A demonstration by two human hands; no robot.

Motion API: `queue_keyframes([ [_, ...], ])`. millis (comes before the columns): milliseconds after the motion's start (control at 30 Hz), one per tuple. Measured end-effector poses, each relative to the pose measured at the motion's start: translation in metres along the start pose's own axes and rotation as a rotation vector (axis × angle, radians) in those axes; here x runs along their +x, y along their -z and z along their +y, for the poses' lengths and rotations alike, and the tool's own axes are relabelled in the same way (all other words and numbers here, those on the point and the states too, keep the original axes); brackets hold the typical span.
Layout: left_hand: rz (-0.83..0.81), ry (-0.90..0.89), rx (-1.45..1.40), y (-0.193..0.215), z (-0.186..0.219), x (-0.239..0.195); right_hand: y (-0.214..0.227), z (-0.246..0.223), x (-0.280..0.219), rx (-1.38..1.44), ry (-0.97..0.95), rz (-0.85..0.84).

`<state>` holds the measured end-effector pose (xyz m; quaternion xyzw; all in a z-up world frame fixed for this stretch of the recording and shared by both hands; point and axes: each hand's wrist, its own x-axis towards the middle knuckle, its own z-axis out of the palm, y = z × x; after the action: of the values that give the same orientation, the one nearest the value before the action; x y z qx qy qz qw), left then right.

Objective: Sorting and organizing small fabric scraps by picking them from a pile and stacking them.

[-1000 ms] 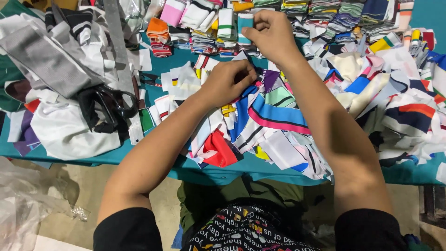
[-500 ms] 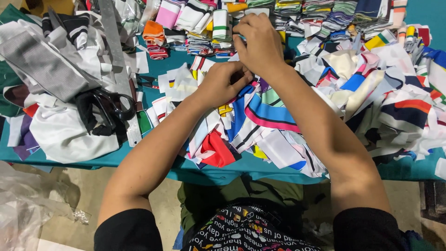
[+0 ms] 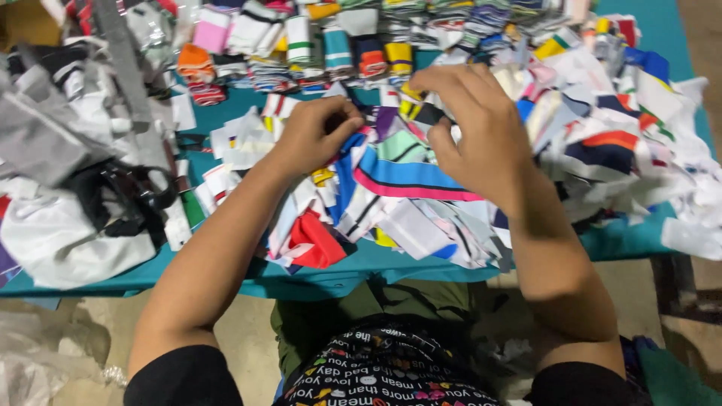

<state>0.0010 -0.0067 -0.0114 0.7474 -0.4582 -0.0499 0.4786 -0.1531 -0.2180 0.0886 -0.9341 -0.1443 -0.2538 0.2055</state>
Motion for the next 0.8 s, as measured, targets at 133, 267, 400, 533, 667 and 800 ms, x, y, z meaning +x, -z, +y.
queue_keyframes([
  [133, -0.012, 0.042, -0.022, 0.003, 0.009, 0.001, 0.033, -0.026, -0.020, 0.213, -0.106, -0.091],
  [267, -0.027, -0.015, 0.097, -0.006, 0.019, 0.005, 0.039, -0.005, -0.059, -0.275, -0.623, -0.377],
  [400, -0.036, -0.186, 0.221, -0.028, 0.050, 0.008, 0.012, 0.049, -0.098, -0.344, -0.222, 0.438],
  [533, -0.112, -0.306, 0.166, -0.053, 0.070, 0.014, 0.015, 0.029, -0.106, -0.103, -0.246, 0.391],
  [667, -0.160, -0.350, 0.228, -0.073, 0.079, 0.038, 0.006, 0.033, -0.123, -0.077, -0.334, 0.451],
  [800, -0.065, -0.362, 0.232, -0.080, 0.079, 0.074, -0.014, 0.027, -0.130, -0.135, -0.364, 0.613],
])
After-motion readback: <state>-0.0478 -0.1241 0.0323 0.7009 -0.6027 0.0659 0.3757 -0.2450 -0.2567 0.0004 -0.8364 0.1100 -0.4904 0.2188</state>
